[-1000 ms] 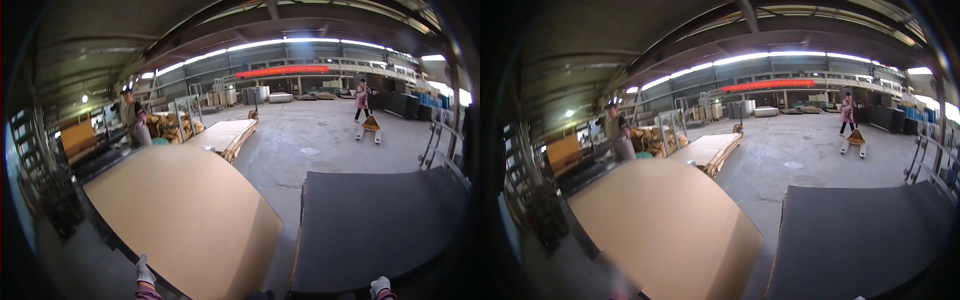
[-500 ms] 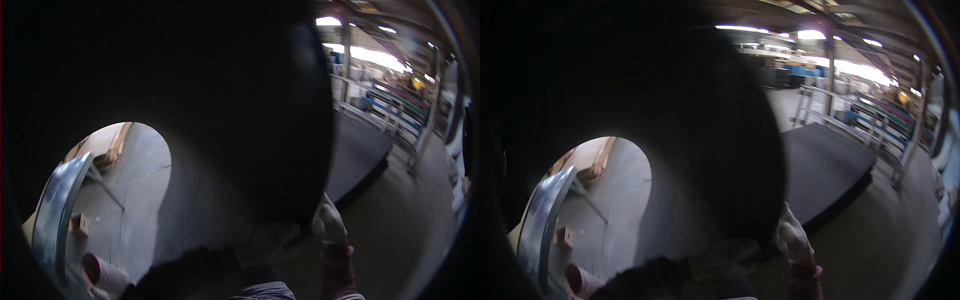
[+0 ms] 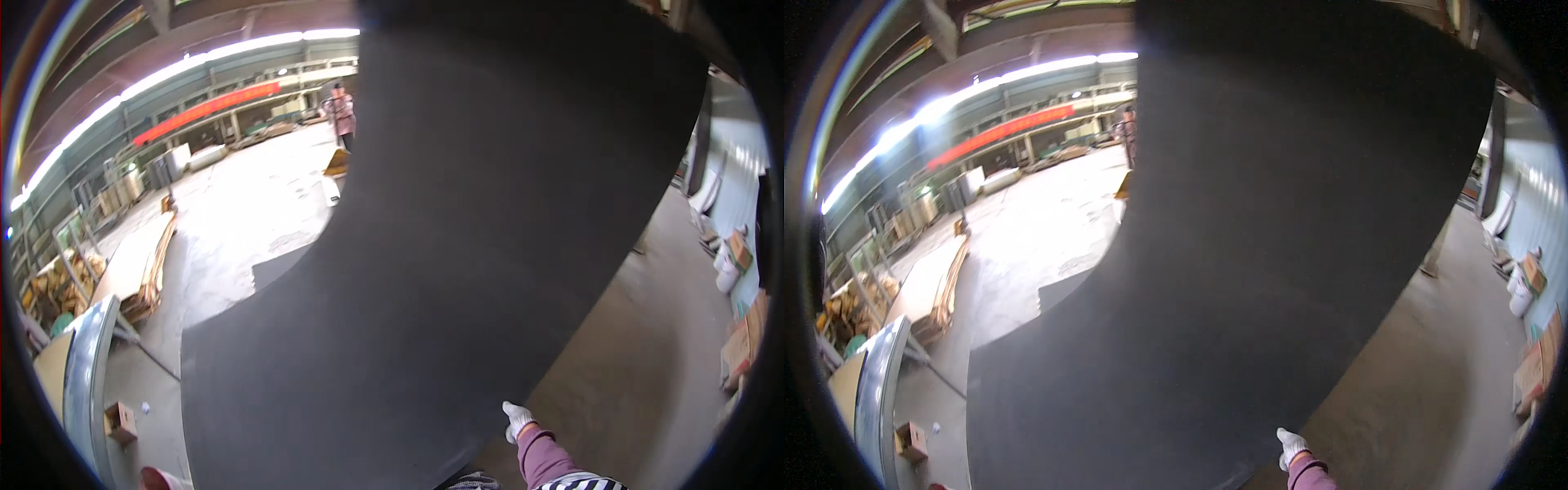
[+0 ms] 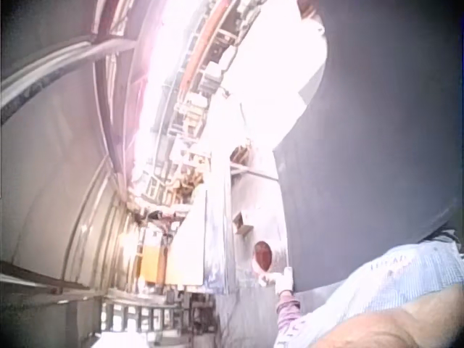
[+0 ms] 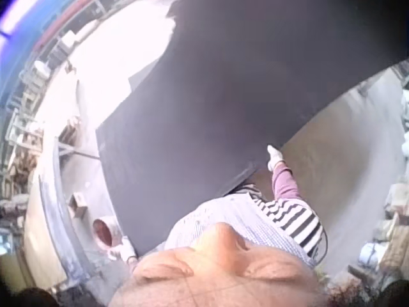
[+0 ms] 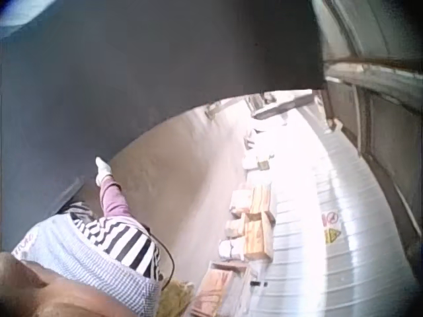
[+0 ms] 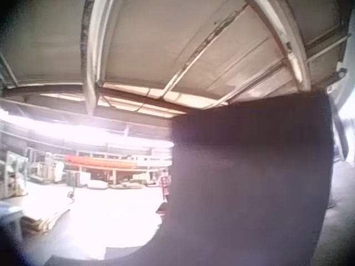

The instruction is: The recorder is stacking large thin boards from a conveyor table onto a pile on the floor.

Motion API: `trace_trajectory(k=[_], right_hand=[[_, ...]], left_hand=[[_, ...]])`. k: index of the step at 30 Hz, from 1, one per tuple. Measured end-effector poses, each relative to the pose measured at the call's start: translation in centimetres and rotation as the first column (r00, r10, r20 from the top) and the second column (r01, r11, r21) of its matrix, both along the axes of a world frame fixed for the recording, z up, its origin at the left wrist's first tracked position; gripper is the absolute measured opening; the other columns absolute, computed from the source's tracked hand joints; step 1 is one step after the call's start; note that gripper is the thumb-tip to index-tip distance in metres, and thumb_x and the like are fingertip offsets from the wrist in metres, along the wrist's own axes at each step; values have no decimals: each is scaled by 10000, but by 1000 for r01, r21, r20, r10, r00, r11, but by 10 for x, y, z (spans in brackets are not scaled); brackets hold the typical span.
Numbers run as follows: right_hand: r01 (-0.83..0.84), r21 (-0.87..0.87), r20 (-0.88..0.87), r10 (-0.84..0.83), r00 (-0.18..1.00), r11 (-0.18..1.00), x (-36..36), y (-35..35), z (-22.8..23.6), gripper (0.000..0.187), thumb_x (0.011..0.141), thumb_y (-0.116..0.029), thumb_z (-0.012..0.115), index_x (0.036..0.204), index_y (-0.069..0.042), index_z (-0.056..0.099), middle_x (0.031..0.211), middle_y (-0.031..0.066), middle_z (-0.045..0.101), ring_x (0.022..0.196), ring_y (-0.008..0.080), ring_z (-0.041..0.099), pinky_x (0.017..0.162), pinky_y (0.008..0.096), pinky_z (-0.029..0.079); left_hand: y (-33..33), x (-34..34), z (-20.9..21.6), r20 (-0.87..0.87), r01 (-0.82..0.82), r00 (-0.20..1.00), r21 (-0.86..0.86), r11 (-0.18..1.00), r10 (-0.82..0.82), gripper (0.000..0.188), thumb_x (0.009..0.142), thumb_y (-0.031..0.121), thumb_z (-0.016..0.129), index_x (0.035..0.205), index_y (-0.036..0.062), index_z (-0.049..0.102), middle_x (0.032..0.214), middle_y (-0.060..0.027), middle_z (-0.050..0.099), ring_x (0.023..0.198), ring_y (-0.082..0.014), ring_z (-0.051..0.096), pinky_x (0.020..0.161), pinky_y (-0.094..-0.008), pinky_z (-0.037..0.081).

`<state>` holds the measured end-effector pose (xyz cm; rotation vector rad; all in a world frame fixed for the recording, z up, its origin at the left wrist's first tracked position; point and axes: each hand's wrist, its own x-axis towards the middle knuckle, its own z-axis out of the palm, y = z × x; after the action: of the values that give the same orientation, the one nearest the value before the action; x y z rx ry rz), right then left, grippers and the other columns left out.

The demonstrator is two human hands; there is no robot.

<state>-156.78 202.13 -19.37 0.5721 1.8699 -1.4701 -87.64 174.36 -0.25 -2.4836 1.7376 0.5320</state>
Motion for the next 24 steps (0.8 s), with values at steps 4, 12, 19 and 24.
trace_trajectory(k=[4, 12, 19, 24], right_hand=[[-48, 19, 93, 46, 995, 999, 19, -9, 13, 844, 881, -529, 586, 1453, 17, 294, 1535, 261, 224, 1409, 429, 231, 1118, 545, 210], [-19, 54, 104, 13, 995, 998, -15, -17, 15, 769, 917, -538, 528, 1502, -100, 288, 1585, 167, 178, 1445, 398, 155, 1129, 607, 108], [77, -35, 41, -76, 996, 996, -106, -122, -67, 767, 890, -512, 597, 1447, -40, 363, 1523, 149, 337, 1365, 366, 340, 1125, 542, 220], [-6, -363, -43, -11, 999, 932, -80, -184, -90, 417, 943, -308, 597, 1272, -57, 544, 1286, 98, 578, 1137, 288, 560, 1017, 465, 408]], left_hand=[[26, 89, -62, 122, -111, 987, 6, 994, 109, 422, 936, 229, 444, 1290, 9, 509, 1153, -155, 609, 1096, -311, 576, 970, -411, 447], [2, 10, -52, -601, -373, 799, -469, 801, 20, 224, 733, 163, 665, 604, -12, 609, 539, 19, 489, 559, -98, 432, 516, -325, 363], [-39, -185, -63, -943, 67, 332, 30, 997, 6, 573, 789, 117, 620, 1322, -54, 495, 1178, -126, 615, 1038, -195, 594, 909, -305, 476], [-94, -311, -127, -923, 221, 332, -124, 967, -194, 758, 813, 269, 617, 1430, -73, 340, 1434, -221, 431, 1350, -299, 391, 1116, -319, 287]])
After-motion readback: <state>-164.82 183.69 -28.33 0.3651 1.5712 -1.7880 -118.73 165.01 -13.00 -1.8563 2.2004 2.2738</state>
